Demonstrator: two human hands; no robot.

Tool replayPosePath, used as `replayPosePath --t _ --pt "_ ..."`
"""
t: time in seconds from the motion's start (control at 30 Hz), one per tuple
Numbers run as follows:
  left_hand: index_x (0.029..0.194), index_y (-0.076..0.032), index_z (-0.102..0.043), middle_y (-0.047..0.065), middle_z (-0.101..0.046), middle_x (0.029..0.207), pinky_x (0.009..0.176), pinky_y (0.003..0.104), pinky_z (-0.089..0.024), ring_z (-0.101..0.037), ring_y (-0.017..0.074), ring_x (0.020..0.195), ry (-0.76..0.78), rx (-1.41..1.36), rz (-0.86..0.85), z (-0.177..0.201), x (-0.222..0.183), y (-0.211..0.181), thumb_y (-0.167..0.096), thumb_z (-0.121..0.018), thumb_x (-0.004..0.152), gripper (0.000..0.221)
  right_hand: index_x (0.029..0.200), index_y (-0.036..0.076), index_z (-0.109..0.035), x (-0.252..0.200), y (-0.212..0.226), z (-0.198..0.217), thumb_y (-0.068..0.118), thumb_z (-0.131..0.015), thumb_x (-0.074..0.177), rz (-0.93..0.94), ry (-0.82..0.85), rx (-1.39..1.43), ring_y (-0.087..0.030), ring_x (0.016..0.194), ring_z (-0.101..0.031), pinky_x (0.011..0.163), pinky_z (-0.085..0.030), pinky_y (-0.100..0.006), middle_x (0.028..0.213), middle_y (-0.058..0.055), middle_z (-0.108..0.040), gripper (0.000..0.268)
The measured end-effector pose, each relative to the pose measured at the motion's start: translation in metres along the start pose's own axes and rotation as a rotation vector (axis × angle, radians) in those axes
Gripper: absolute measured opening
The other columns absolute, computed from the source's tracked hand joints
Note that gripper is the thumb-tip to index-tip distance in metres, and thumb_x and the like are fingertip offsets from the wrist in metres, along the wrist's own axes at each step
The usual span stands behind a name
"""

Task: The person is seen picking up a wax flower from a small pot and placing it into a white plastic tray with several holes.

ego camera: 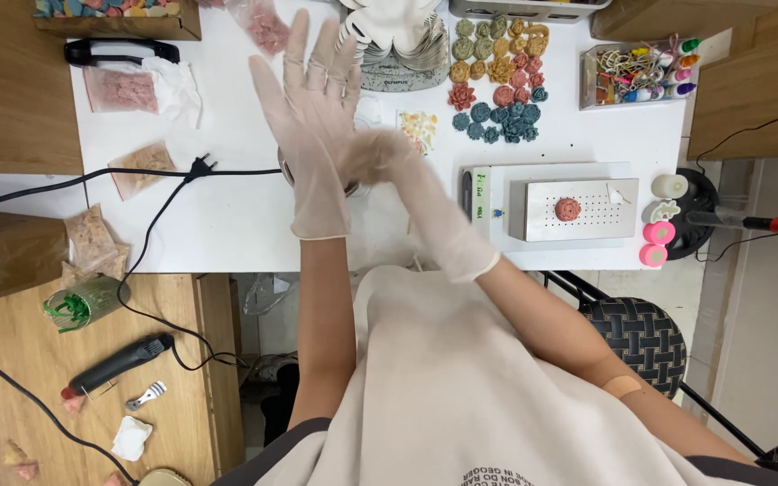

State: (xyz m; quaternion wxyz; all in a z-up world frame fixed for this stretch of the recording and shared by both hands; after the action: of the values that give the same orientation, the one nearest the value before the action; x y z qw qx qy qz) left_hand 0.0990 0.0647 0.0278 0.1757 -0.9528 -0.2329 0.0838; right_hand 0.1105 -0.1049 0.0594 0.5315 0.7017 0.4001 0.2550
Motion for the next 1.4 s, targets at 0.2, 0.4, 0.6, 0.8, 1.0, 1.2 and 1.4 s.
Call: replayPosePath --t 0.2,0.4,0.6,0.8,1.0,1.2,1.4 --pt "0.128 -0.006 -0.051 0.011 -0.056 0.119 0.097 0.04 -0.05 -0.057 0.0258 0.109 -0.052 1.346 -0.501 -0.107 -0.101 0.046 -0.049 -0.074 0.098 0.057 0.173 0.035 -0.018 0.016 0.078 0.056 0.071 -0.029 0.102 0.07 -0.15 1.18 -0.023 0.156 -0.032 0.126 -0.032 -0.046 0.177 -0.011 -0.029 0.08" --pt "0.114 -0.012 -0.063 0.008 -0.05 0.093 0.068 0.042 -0.047 -0.055 0.0247 0.079 0.454 1.86 -0.367 -0.134 -0.138 0.106 -0.051 -0.078 0.083 0.053 0.165 0.038 -0.023 0.015 0.062 0.078 0.076 -0.042 0.1 0.199 -0.007 0.788 -0.013 0.153 -0.03 0.122 -0.034 -0.038 0.17 -0.003 -0.025 0.077" --pt "0.1 -0.02 -0.063 -0.001 -0.05 0.088 0.07 0.033 -0.049 -0.056 0.0175 0.081 0.623 2.059 -0.642 -0.114 -0.14 0.136 -0.021 -0.072 0.089 0.014 0.172 0.037 -0.018 0.013 0.08 0.07 0.076 -0.031 0.096 0.148 -0.146 1.28 -0.02 0.158 -0.025 0.125 -0.027 -0.045 0.174 -0.007 -0.021 0.086" --pt "0.092 -0.017 -0.058 0.0 -0.054 0.088 0.072 0.033 -0.05 -0.058 0.017 0.081 0.761 1.906 -0.651 -0.117 -0.153 0.154 -0.02 -0.072 0.09 0.014 0.173 0.026 -0.015 0.012 0.064 0.079 0.077 -0.034 0.102 0.163 -0.16 1.071 -0.02 0.161 -0.023 0.128 -0.021 -0.041 0.176 -0.006 -0.022 0.089" --pt "0.095 -0.013 -0.059 0.002 -0.056 0.087 0.07 0.037 -0.051 -0.06 0.021 0.077 0.614 1.82 -0.581 -0.112 -0.151 0.144 -0.023 -0.069 0.096 0.014 0.163 0.017 -0.035 0.016 0.038 0.098 0.056 -0.054 0.102 0.182 -0.256 0.811 -0.016 0.146 -0.051 0.125 -0.043 -0.034 0.162 -0.009 -0.051 0.075" --pt "0.09 -0.012 -0.063 0.008 -0.064 0.08 0.061 0.043 -0.05 -0.065 0.0277 0.071 0.302 2.042 -0.143 -0.08 -0.135 0.116 -0.033 -0.067 0.097 0.023 0.121 0.008 -0.076 0.026 -0.076 0.145 0.029 -0.076 0.099 -0.179 -0.509 -0.131 -0.009 0.077 -0.062 0.073 -0.051 -0.028 0.097 -0.003 -0.075 0.031" --pt "0.089 -0.007 -0.061 0.012 -0.067 0.08 0.065 0.049 -0.052 -0.066 0.0327 0.072 0.387 1.873 0.019 -0.061 -0.177 0.07 -0.032 -0.065 0.097 0.027 0.098 0.012 -0.078 0.017 -0.133 0.117 0.034 -0.082 0.081 -0.43 -0.413 -1.169 -0.03 0.083 -0.07 0.078 -0.055 -0.04 0.092 -0.013 -0.074 0.028"
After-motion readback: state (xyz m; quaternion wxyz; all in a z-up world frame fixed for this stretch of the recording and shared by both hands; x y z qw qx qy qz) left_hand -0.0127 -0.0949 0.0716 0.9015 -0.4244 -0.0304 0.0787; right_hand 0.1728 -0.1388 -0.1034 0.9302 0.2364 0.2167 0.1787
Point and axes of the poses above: each hand's wrist, its own x-axis towards the middle knuckle, its own z-axis out of the back of the hand, y = z × x, the point moved 2 cm from there along x, towards the middle knuckle
